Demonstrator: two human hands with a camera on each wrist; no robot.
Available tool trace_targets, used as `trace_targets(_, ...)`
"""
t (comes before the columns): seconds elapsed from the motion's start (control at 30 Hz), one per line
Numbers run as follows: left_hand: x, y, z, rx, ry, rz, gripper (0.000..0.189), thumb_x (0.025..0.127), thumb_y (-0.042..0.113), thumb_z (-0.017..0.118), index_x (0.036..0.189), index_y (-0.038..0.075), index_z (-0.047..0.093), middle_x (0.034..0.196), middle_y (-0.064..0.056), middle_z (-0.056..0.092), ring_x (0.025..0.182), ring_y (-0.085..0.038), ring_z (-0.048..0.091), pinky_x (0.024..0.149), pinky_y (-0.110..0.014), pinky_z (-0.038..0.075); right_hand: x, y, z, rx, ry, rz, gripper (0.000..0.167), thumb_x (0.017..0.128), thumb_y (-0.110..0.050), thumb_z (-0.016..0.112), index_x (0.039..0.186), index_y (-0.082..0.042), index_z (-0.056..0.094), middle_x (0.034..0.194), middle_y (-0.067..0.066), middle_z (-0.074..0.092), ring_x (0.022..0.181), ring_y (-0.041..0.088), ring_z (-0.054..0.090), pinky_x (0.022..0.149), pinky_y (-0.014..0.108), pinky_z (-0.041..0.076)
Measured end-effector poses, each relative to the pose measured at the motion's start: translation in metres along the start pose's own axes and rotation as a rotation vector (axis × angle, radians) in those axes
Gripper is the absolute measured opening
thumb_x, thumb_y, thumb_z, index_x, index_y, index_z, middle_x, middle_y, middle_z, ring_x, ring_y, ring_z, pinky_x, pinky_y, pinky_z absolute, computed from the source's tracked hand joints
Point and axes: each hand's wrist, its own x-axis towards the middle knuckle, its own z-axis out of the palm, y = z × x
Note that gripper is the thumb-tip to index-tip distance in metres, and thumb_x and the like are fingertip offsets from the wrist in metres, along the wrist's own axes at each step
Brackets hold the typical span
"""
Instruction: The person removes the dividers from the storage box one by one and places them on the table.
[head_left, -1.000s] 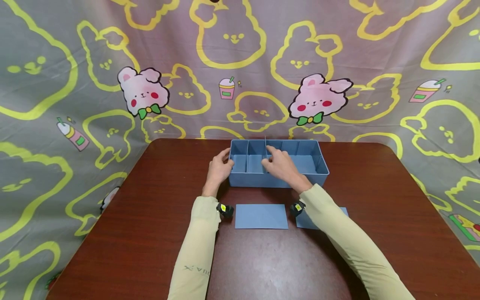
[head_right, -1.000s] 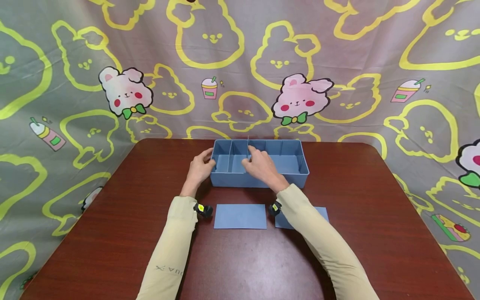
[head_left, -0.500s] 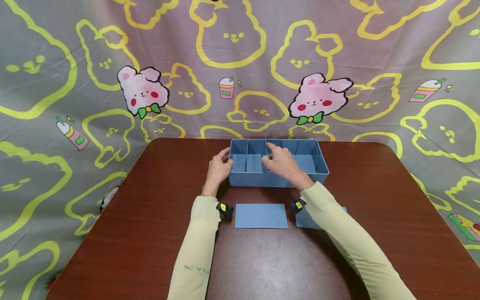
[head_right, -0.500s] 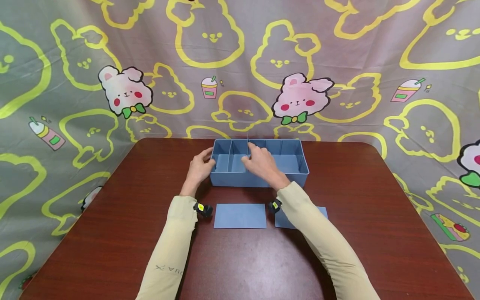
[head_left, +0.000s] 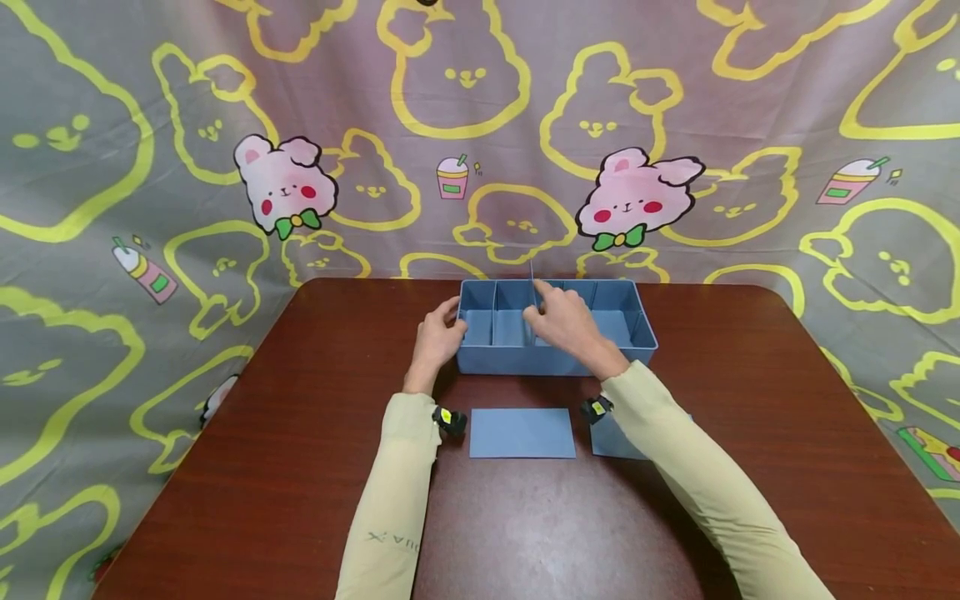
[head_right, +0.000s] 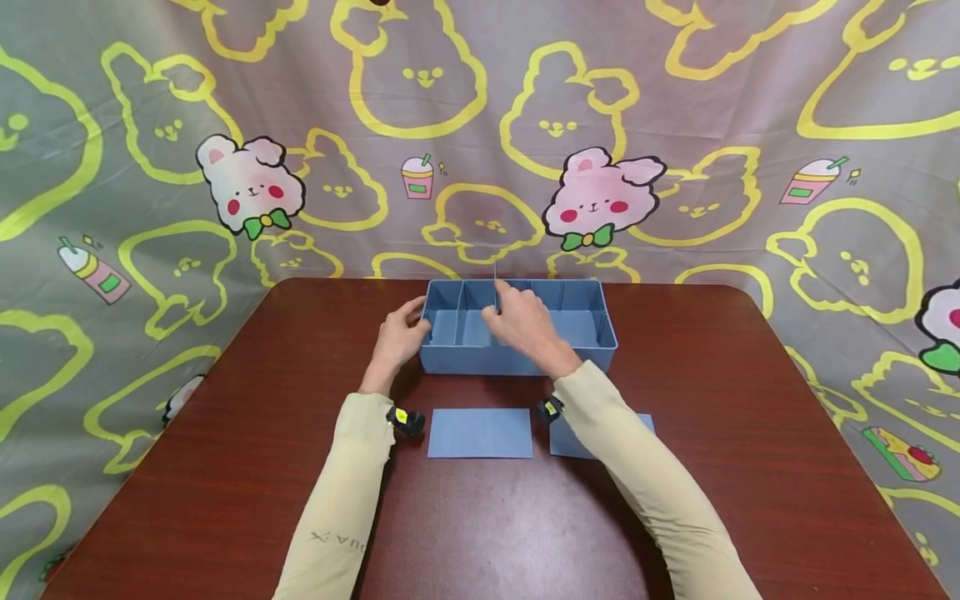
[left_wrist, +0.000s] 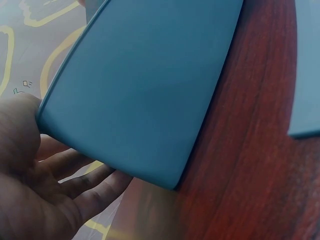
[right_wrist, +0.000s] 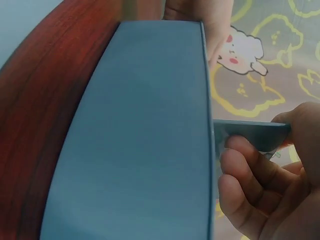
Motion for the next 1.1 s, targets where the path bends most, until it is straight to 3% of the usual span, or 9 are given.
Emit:
trace_targets(0.27,0.000,-0.002,0.001,-0.001,-0.008,0.000,0.054,0.093,0.018,0.053,0.147,0.020,0.047,0.140,-0.010,0.059,0.110,-0.025,0.062,0.086,-0.037,0.044,-0.002,-0.003,-0.006,0.002,0.025,-0.047,0.059,0.089,-0.015,0.048,0.146,0.000,0.043,0.044,-0.002,0.038,0.034,0.014,0.029,0.037,0.025,0.022)
trace_targets(0.5,-0.001,-0.003,0.001,-0.020,-0.011,0.005,0.053,0.094,0.017,0.052,0.147,0.020,0.047,0.140,-0.010,0.059,0.101,-0.026,0.062,0.079,-0.036,0.043,-0.001,-0.002,-0.012,-0.020,0.087,-0.094,0.057,0.087,-0.013,0.048,0.141,0.002,0.048,0.043,-0.003,0.036,0.034,0.013,0.027,0.038,0.024,0.021)
trace_targets(0.73,0.002,-0.005,0.001,-0.014,-0.001,0.003,0.053,0.094,0.017,0.053,0.146,0.020,0.048,0.140,-0.010,0.059,0.122,-0.026,0.058,0.095,-0.042,0.045,-0.001,-0.003,-0.019,-0.011,0.116,-0.120,0.053,0.087,-0.013,0.048,0.138,0.002,0.051,0.044,-0.003,0.035,0.035,0.015,0.028,0.039,0.025,0.021)
trace_targets(0.9,0.001,-0.005,0.001,-0.011,-0.004,0.006,0.054,0.093,0.019,0.052,0.147,0.021,0.047,0.140,-0.009,0.059,0.111,-0.025,0.062,0.086,-0.038,0.045,-0.005,-0.003,-0.023,0.016,0.117,-0.135,0.052,0.087,-0.012,0.048,0.137,0.001,0.053,0.044,-0.003,0.036,0.034,0.014,0.029,0.039,0.026,0.022)
trace_targets(1.1,0.000,-0.005,0.000,-0.009,-0.008,0.014,0.054,0.094,0.020,0.051,0.148,0.022,0.046,0.141,-0.008,0.058,0.082,-0.022,0.061,0.070,-0.031,0.042,-0.010,-0.002,-0.028,0.046,0.099,-0.143,0.051,0.088,-0.014,0.048,0.137,-0.004,0.054,0.044,-0.002,0.041,0.035,0.014,0.032,0.039,0.026,0.023)
